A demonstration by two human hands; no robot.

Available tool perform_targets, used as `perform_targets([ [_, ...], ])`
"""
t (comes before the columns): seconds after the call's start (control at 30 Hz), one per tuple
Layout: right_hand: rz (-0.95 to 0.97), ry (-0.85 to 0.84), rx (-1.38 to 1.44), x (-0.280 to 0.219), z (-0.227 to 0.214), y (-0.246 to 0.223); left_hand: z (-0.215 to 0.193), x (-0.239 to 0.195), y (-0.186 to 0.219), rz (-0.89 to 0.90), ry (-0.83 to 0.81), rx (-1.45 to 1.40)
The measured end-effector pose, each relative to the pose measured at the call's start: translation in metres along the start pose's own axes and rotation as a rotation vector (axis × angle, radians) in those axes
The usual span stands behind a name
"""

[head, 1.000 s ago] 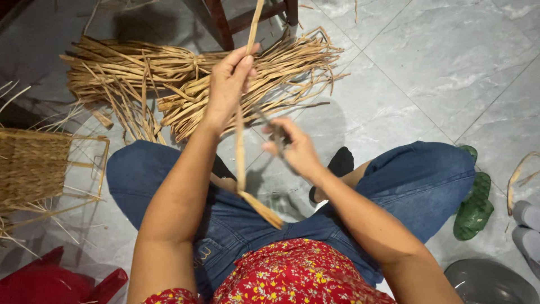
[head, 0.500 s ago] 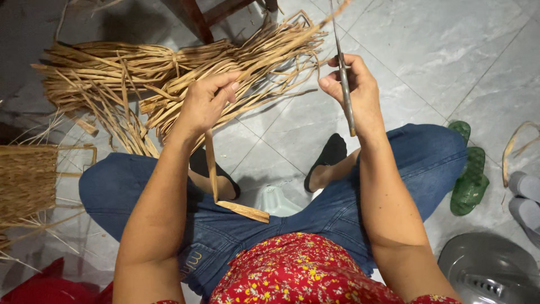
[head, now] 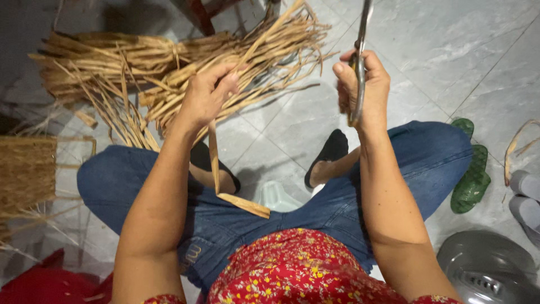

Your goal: The person sits on the floor and uses shears to trim individual dried plant strips from a large bundle. They repeatedly pull out a strip, cut it with the shears, and drop it onto the floor, continuing this process for the duration of the clip.

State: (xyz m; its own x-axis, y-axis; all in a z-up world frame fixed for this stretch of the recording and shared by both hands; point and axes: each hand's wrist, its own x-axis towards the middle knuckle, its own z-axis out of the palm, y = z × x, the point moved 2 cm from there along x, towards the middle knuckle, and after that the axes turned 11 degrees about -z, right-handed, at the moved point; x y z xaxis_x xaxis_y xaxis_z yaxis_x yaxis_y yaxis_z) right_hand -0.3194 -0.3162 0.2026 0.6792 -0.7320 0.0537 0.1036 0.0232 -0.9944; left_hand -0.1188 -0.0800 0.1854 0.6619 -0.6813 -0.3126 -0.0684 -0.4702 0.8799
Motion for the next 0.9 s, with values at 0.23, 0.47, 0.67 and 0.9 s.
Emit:
perform_targets([
  [0.23,-0.01,-0.095,0.378,-0.021,0.033,0.033,0.061,-0.004,0.002,0.158,-0.31,-0.162],
  [0.47,-0.292,0.254,0.522,0.039,-0.054,0.058,0.034,-0.001,-0.036,0.052,-0.225,0.006],
  [0.67,-0.208,0.178,0.619,0.044,-0.089,0.068,-0.064,0.031,-0.134,0.171,0.261,-0.168],
  [0.9,-0.017,0.149,0.682,0.042,-0.083,0.072,-0.159,0.012,-0.326,-0.314,1.01,-0.61],
])
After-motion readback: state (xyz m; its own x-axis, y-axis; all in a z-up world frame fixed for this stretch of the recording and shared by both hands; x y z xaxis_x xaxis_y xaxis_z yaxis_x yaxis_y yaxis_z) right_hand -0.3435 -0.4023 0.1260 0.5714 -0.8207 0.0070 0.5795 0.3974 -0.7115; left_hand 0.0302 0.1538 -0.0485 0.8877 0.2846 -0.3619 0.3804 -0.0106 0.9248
